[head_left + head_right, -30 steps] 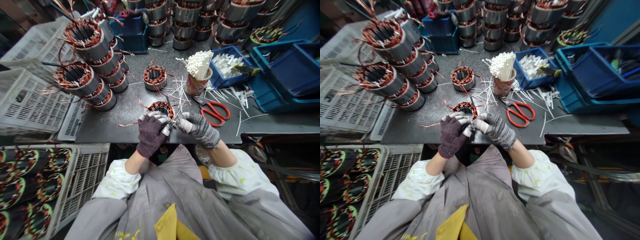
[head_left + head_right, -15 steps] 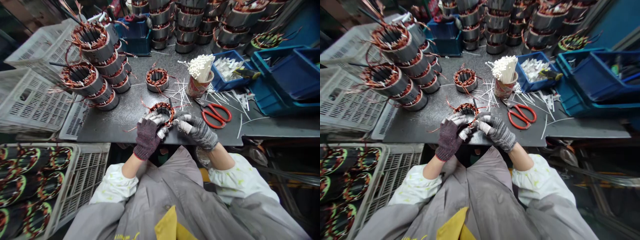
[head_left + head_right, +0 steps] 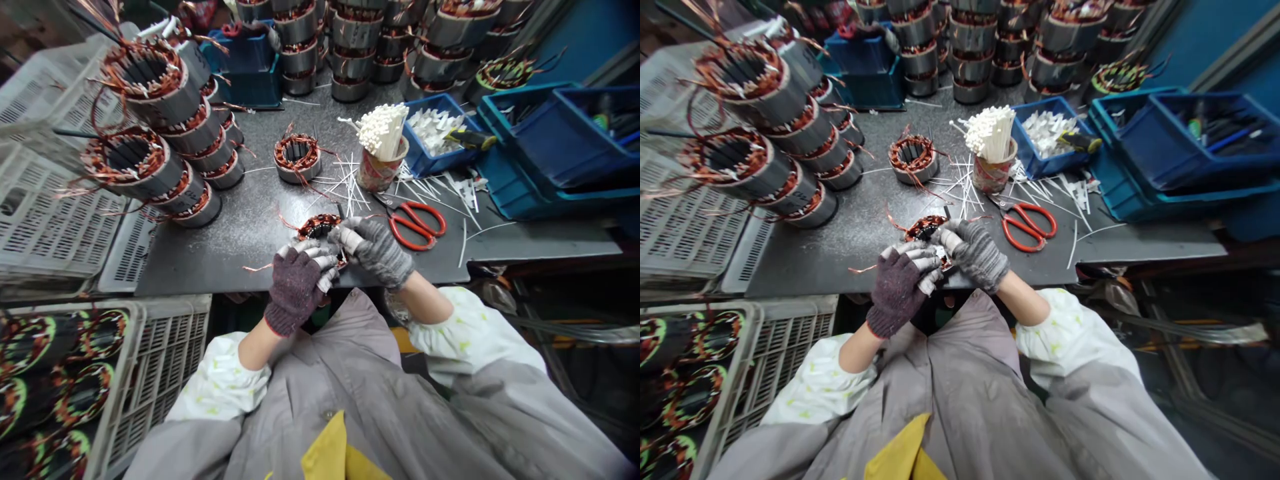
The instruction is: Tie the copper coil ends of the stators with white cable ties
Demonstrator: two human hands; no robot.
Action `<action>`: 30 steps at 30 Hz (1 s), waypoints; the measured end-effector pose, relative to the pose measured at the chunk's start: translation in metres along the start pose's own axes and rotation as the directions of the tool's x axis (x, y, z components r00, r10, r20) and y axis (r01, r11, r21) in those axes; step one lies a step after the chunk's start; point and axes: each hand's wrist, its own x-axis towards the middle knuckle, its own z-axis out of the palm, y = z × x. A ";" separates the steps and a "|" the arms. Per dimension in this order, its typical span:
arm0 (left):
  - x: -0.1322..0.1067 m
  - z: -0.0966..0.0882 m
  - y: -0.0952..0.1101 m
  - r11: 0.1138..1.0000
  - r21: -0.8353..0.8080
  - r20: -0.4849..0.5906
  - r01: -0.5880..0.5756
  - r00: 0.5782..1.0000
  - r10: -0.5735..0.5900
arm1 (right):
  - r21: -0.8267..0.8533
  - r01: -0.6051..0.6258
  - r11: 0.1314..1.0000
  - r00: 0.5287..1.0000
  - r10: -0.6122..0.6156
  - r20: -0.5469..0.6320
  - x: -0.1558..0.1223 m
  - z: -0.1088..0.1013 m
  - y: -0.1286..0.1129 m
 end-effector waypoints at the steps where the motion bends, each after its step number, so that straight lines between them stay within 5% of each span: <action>1: -0.003 -0.001 0.003 1.000 0.013 -0.015 0.010 1.000 -0.010 | 0.008 0.021 1.000 1.000 -0.021 -0.003 0.003 -0.002 0.003; 5: -0.008 -0.010 0.006 0.995 0.096 -0.060 0.015 0.998 -0.009 | -0.107 0.286 0.952 0.958 -0.283 0.045 -0.010 -0.004 0.015; 9: 0.010 -0.024 -0.011 0.981 0.158 0.164 -0.113 0.983 0.087 | -0.326 0.375 0.868 0.919 -0.301 0.255 -0.020 -0.001 0.020; 14: 0.043 -0.028 -0.044 0.911 -0.044 0.396 -0.410 0.830 0.392 | -0.219 0.419 0.882 0.848 -0.293 0.442 0.017 -0.009 0.025; 17: 0.044 -0.024 -0.051 0.860 -0.056 0.268 -0.508 0.822 0.503 | -0.049 0.390 0.919 0.770 -0.297 0.565 0.042 -0.015 0.027; 21: 0.023 -0.019 -0.042 0.907 -0.011 0.080 -0.422 0.903 0.421 | 0.101 0.327 0.940 0.710 -0.315 0.630 0.058 -0.025 0.026; 23: 0.010 -0.016 -0.034 0.946 0.001 0.037 -0.324 0.946 0.323 | 0.109 0.303 0.947 0.792 -0.313 0.525 0.063 -0.037 0.026; 25: -0.002 -0.012 -0.025 0.969 0.020 -0.012 -0.245 0.969 0.245 | 0.033 0.262 0.965 0.949 -0.263 0.173 0.073 -0.051 0.025; 26: -0.006 -0.010 -0.021 0.976 0.030 -0.034 -0.217 0.975 0.218 | -0.008 0.234 0.972 0.971 -0.234 -0.051 0.082 -0.058 0.024; 28: -0.010 -0.006 -0.015 0.984 0.042 -0.068 -0.175 0.982 0.178 | -0.061 0.211 0.976 0.901 -0.219 -0.375 0.104 -0.069 0.022; 30: -0.011 -0.004 -0.012 0.991 0.032 -0.108 -0.132 0.985 0.135 | -0.090 0.236 0.968 0.849 -0.250 -0.466 0.129 -0.076 0.019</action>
